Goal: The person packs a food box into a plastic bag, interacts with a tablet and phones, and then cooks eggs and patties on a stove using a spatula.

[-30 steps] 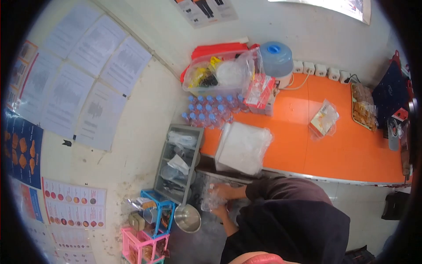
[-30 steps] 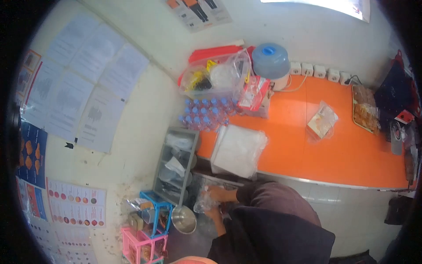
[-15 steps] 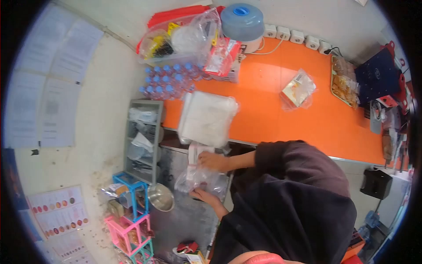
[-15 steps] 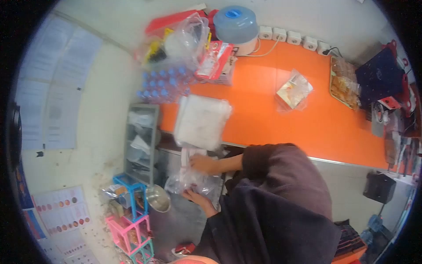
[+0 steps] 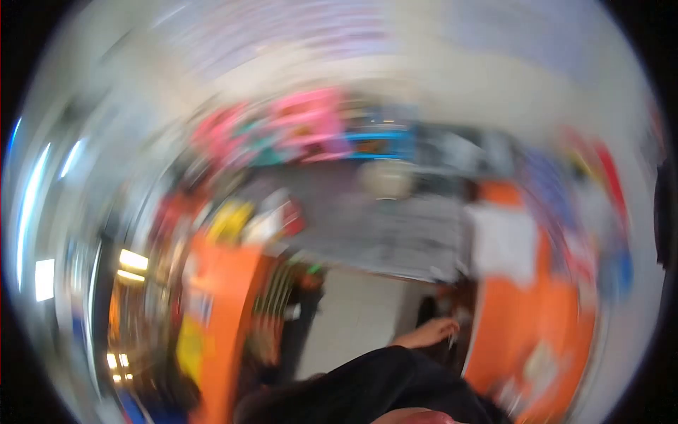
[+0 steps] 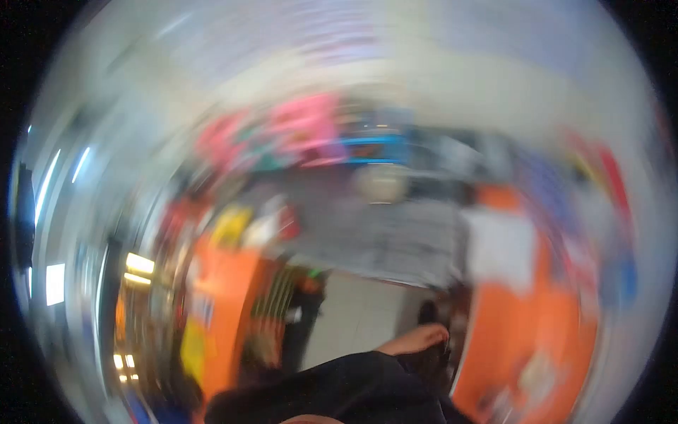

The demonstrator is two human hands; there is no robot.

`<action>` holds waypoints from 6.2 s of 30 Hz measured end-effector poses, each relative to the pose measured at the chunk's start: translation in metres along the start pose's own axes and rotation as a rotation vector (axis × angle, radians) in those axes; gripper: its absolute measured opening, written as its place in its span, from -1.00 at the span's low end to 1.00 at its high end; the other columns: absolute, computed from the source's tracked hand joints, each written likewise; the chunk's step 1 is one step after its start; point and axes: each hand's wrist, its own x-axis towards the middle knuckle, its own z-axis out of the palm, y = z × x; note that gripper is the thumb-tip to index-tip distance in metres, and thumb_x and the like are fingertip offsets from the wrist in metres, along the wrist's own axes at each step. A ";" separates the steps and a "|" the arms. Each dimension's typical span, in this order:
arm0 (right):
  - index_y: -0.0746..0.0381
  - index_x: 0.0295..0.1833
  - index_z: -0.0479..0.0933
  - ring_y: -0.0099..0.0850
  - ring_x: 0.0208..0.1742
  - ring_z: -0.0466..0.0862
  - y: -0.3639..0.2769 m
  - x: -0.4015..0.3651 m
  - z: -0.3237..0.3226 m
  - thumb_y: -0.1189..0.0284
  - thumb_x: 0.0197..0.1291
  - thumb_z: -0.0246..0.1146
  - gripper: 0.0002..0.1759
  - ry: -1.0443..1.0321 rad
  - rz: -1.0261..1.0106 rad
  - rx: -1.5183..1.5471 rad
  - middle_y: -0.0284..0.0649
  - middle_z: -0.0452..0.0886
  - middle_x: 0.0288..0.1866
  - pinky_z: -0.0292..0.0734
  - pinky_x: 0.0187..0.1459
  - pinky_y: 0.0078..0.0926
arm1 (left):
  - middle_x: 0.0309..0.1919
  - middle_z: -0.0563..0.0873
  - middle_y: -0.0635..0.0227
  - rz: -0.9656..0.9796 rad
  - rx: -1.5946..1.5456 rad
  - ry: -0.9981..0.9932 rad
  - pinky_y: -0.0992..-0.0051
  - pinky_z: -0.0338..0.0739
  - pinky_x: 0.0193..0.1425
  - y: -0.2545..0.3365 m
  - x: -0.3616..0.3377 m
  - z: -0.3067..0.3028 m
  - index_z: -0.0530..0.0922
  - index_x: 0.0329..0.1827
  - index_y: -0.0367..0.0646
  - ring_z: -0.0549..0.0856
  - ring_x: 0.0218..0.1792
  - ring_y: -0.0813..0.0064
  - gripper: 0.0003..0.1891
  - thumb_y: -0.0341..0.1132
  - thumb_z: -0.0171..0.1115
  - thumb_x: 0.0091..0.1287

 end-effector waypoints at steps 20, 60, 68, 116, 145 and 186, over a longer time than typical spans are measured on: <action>0.24 -0.22 0.56 -0.50 -0.60 0.47 -0.387 -0.275 0.447 0.45 0.10 0.05 -0.80 -1.401 -1.307 -0.145 -0.20 0.54 -0.53 0.40 -0.56 -0.48 | -0.30 0.65 0.33 -0.213 -0.458 2.882 0.52 0.53 -0.18 -0.068 -0.807 0.410 0.53 -0.13 -0.19 0.64 -0.30 0.51 -0.83 -0.42 0.14 0.23; 0.24 0.13 0.44 -0.19 0.03 0.55 -0.076 -1.549 -0.103 0.27 0.27 0.05 -0.60 -1.896 -2.487 -1.302 -0.09 0.55 0.01 0.43 0.00 -0.32 | 0.46 -0.11 0.02 -2.906 -1.935 1.858 0.11 -0.15 0.43 0.033 -1.034 1.350 0.32 0.16 -0.15 -0.20 0.48 0.19 -0.44 0.14 -0.11 0.34; 0.20 0.15 0.43 -0.28 -0.06 0.58 -0.097 -1.571 -0.111 0.25 0.29 0.02 -0.61 -2.021 -2.268 -1.277 -0.20 0.58 -0.06 0.48 -0.12 -0.36 | 0.44 0.00 0.07 -3.039 -1.976 1.660 0.10 -0.10 0.41 0.023 -1.030 1.360 0.36 0.11 -0.14 -0.12 0.47 0.21 -0.45 0.16 -0.12 0.33; 0.11 0.09 0.50 -0.10 -0.07 0.60 -0.208 -2.205 0.117 0.20 0.07 0.18 -0.55 -2.061 -2.140 -0.752 -0.07 0.60 -0.05 0.49 -0.05 -0.26 | -0.06 0.64 0.19 -1.922 -1.396 1.623 0.22 0.51 -0.01 -0.198 -1.986 1.111 0.64 -0.14 -0.10 0.63 -0.04 0.32 -0.70 -0.15 0.05 0.26; 0.27 0.01 0.51 -0.04 -0.04 0.58 -0.843 -2.912 0.372 0.28 0.19 0.13 -0.64 -1.939 -1.674 -0.148 0.04 0.60 -0.09 0.43 0.05 -0.23 | -0.09 0.64 0.03 -1.760 -1.090 1.396 0.17 0.45 0.04 -0.406 -3.031 0.595 0.60 -0.11 -0.16 0.60 -0.03 0.03 -0.63 -0.09 0.11 0.18; 0.33 -0.13 0.59 -0.08 -0.21 0.62 -1.680 -3.541 1.059 0.38 0.10 0.21 -0.72 -1.547 -1.654 -0.235 0.02 0.63 -0.24 0.50 -0.14 -0.29 | 0.06 0.57 0.09 -0.853 -0.565 1.376 0.26 0.36 0.18 -0.816 -3.974 -0.643 0.45 0.14 -0.26 0.53 0.09 0.18 -0.49 0.01 -0.05 0.36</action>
